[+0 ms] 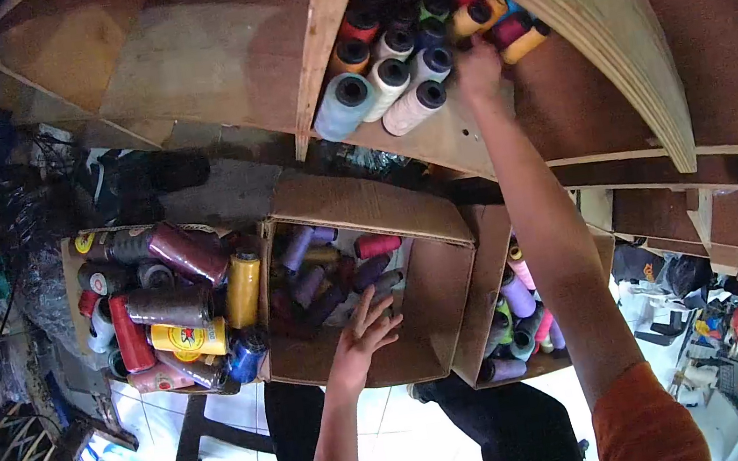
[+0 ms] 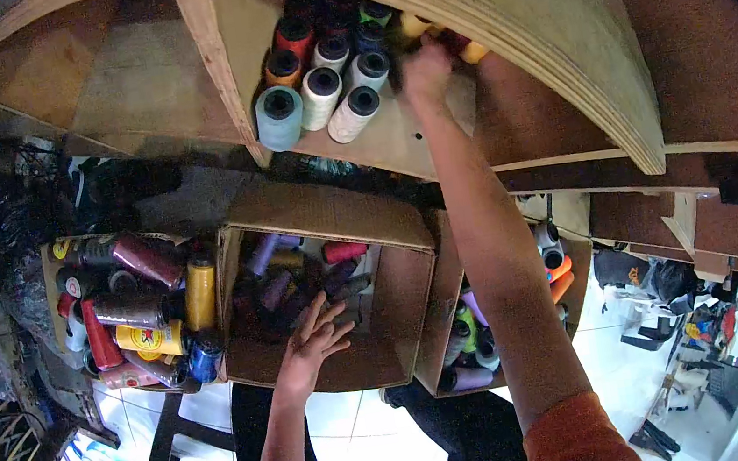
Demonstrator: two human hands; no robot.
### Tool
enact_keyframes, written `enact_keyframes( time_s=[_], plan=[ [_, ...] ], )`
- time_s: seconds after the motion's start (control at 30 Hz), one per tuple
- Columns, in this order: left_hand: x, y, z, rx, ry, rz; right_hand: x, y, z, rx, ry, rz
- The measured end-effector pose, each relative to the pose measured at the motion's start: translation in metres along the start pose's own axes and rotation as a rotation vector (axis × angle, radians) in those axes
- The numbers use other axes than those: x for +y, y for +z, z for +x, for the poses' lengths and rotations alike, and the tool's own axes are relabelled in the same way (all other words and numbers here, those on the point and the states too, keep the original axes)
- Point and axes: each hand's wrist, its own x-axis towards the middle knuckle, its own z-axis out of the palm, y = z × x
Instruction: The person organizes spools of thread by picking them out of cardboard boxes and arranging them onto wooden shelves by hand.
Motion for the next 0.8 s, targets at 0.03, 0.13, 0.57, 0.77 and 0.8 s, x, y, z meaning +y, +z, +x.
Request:
enact_keyframes(
  time_s=[0.03, 0.13, 0.57, 0.77, 0.8],
  plan=[
    [0.002, 0.001, 0.0, 0.014, -0.001, 0.006, 0.002, 0.0, 0.001, -0.022, -0.004, -0.007],
    [0.004, -0.001, 0.001, 0.026, -0.005, 0.009, -0.005, -0.005, 0.0, -0.077, 0.081, 0.102],
    [0.001, -0.004, 0.0, 0.081, -0.017, 0.059, 0.008, -0.002, -0.001, -0.088, -0.053, -0.004],
    [-0.026, -0.021, 0.006, 0.11, -0.149, 0.132, 0.045, 0.004, -0.006, -0.451, 0.031, 0.427],
    [-0.025, -0.02, 0.005, 0.107, -0.171, 0.121, 0.046, 0.007, -0.012, -0.457, 0.036, 0.43]
  ],
)
